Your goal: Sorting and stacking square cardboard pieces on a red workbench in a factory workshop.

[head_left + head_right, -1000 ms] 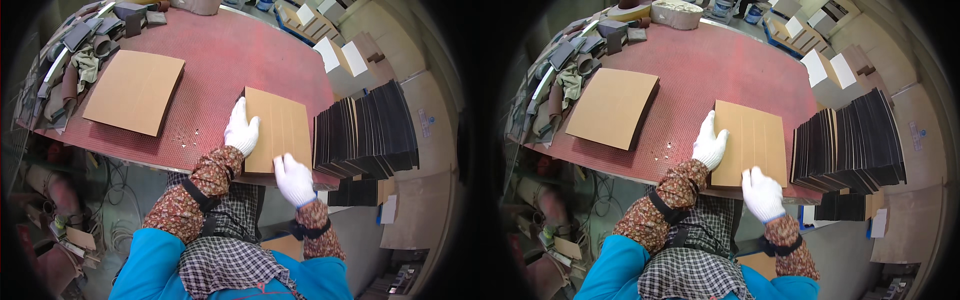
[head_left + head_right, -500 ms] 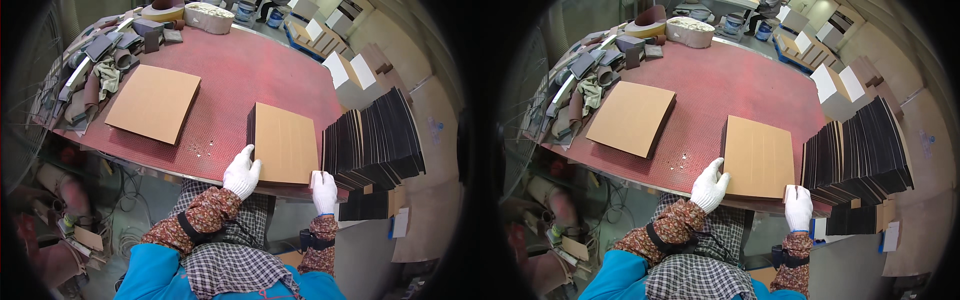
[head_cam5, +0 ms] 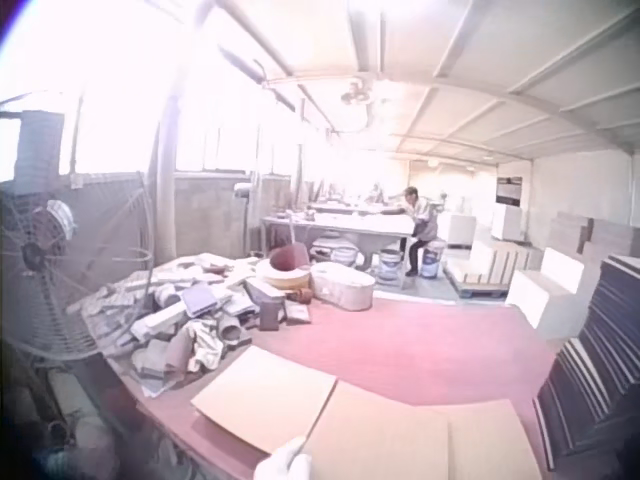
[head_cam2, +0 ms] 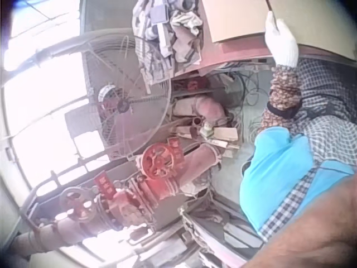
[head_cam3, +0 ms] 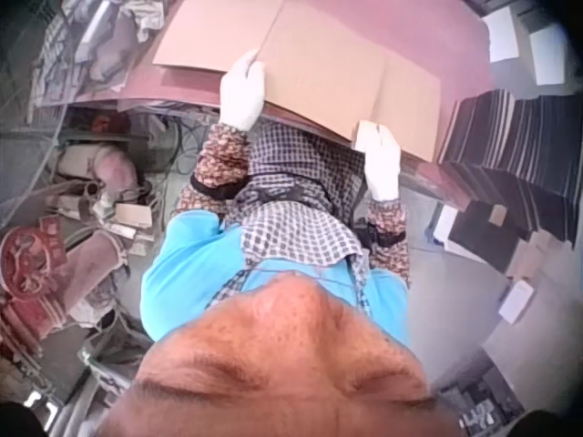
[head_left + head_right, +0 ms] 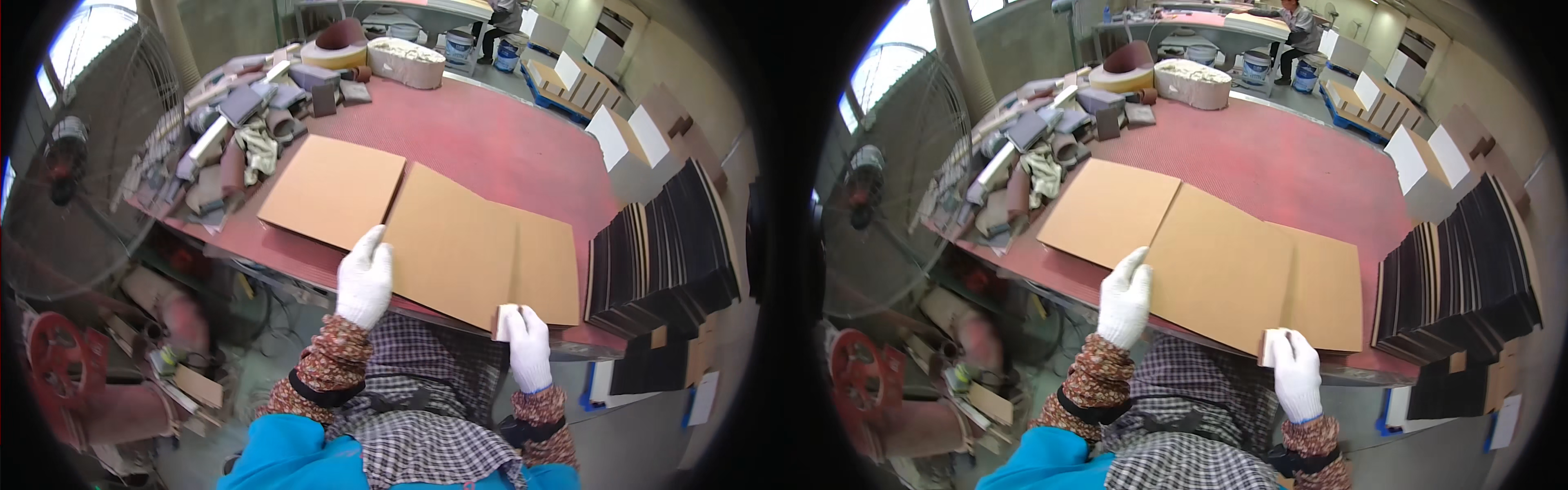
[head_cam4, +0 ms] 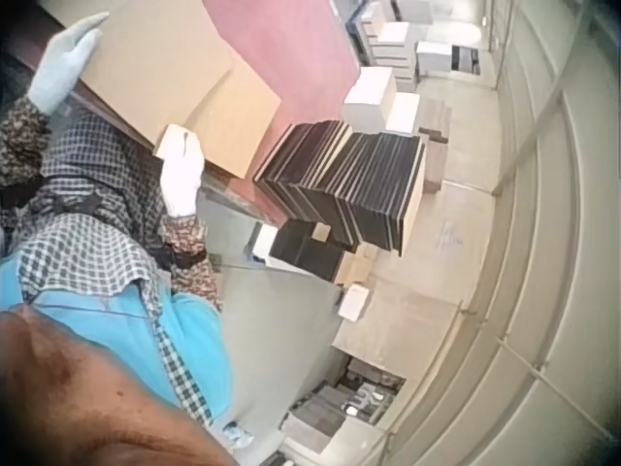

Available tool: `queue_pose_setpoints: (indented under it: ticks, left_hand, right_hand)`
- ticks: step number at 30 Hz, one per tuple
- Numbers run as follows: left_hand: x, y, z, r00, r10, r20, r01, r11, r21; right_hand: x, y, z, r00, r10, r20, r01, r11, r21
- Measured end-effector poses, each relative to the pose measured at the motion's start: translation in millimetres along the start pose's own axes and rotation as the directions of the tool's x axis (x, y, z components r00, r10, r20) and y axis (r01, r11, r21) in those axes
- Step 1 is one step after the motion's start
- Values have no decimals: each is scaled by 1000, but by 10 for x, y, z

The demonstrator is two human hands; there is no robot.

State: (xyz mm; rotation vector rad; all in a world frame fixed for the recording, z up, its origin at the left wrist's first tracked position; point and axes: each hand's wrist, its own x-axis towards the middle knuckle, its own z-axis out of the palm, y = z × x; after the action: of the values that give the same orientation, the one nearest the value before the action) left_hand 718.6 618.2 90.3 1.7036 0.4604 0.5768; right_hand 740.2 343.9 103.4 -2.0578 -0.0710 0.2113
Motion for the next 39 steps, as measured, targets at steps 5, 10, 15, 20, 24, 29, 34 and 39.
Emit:
queue_pose_setpoints:
  ticks: [5, 10, 15, 20, 24, 29, 34, 39]
  left_hand:
    - [502, -415, -778, 969, 67, -239, -34, 989, 141]
    - [786, -960, -1105, 830, 356, -430, 64, 705, 706]
    - [1115, -1227, -1195, 773, 336, -537, -137, 916, 376]
    - [1385, -1292, -1292, 806, 271, -527, -139, 951, 275]
    - [1434, -1276, -1404, 813, 271, -516, -134, 949, 287]
    - [1131, -1246, -1199, 754, -249, -608, 3, 927, -376]
    - [1024, -1305, -1244, 811, -349, -470, -18, 787, -617]
    - [1103, -1116, -1091, 780, -410, -473, 113, 836, -537]
  right_hand:
    - [242, -326, 785, 970, -214, 114, 215, 977, -2]
    - [380, -489, 1503, 627, -763, 157, 777, 628, -52]
    - [453, -640, 1816, 733, -643, 221, 677, 721, -146]
    - [675, -613, 2002, 576, -794, 198, 815, 538, -215]
    - [776, -562, 1914, 678, -698, 231, 730, 676, -100]
    - [1127, 90, 1923, 839, -528, 129, 541, 834, -105]
    - [1198, -5, 2034, 814, -559, 158, 568, 823, -19]
    - [1312, 138, 2313, 870, -452, 199, 393, 878, 274]
